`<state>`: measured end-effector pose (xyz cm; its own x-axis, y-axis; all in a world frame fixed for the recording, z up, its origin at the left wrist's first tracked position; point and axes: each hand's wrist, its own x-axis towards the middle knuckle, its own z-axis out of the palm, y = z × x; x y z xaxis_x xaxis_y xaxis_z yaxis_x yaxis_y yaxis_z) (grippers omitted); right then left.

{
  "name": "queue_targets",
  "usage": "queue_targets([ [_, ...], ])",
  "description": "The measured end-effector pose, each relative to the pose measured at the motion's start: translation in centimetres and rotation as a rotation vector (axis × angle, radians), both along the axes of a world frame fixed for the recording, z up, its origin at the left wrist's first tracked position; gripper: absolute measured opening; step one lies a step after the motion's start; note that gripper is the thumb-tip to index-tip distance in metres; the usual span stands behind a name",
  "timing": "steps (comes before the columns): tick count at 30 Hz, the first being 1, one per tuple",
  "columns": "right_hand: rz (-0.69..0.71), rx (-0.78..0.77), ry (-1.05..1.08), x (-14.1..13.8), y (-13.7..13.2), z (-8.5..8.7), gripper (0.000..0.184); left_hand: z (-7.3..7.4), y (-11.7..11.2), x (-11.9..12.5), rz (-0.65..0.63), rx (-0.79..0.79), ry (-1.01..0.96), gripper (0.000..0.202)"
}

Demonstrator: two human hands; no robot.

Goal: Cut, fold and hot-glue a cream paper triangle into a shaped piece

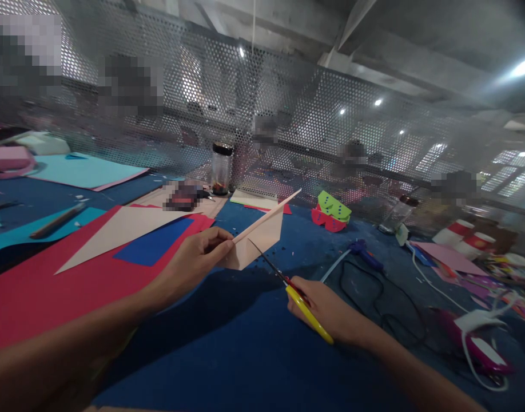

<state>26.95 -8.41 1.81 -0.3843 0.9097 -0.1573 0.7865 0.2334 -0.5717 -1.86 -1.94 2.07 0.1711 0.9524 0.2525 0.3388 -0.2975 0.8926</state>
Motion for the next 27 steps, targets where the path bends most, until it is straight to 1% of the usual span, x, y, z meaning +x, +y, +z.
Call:
queue_targets([
  [5,0.015,0.014,-0.013,-0.03,-0.14,0.22,0.019,0.27,-0.14,0.08,-0.004,-0.011,0.004,0.037],
  [13,0.013,0.009,-0.022,-0.16,-0.18,0.37,0.022,0.09,-0.08,0.01,-0.005,-0.010,-0.017,0.038],
  [20,0.016,0.032,-0.022,-0.07,-0.24,0.31,0.018,0.16,-0.14,-0.02,-0.010,-0.008,-0.007,0.036],
  [27,0.022,0.036,-0.019,-0.07,-0.26,0.33,0.020,-0.12,-0.01,-0.03,0.000,-0.005,-0.007,0.035],
])
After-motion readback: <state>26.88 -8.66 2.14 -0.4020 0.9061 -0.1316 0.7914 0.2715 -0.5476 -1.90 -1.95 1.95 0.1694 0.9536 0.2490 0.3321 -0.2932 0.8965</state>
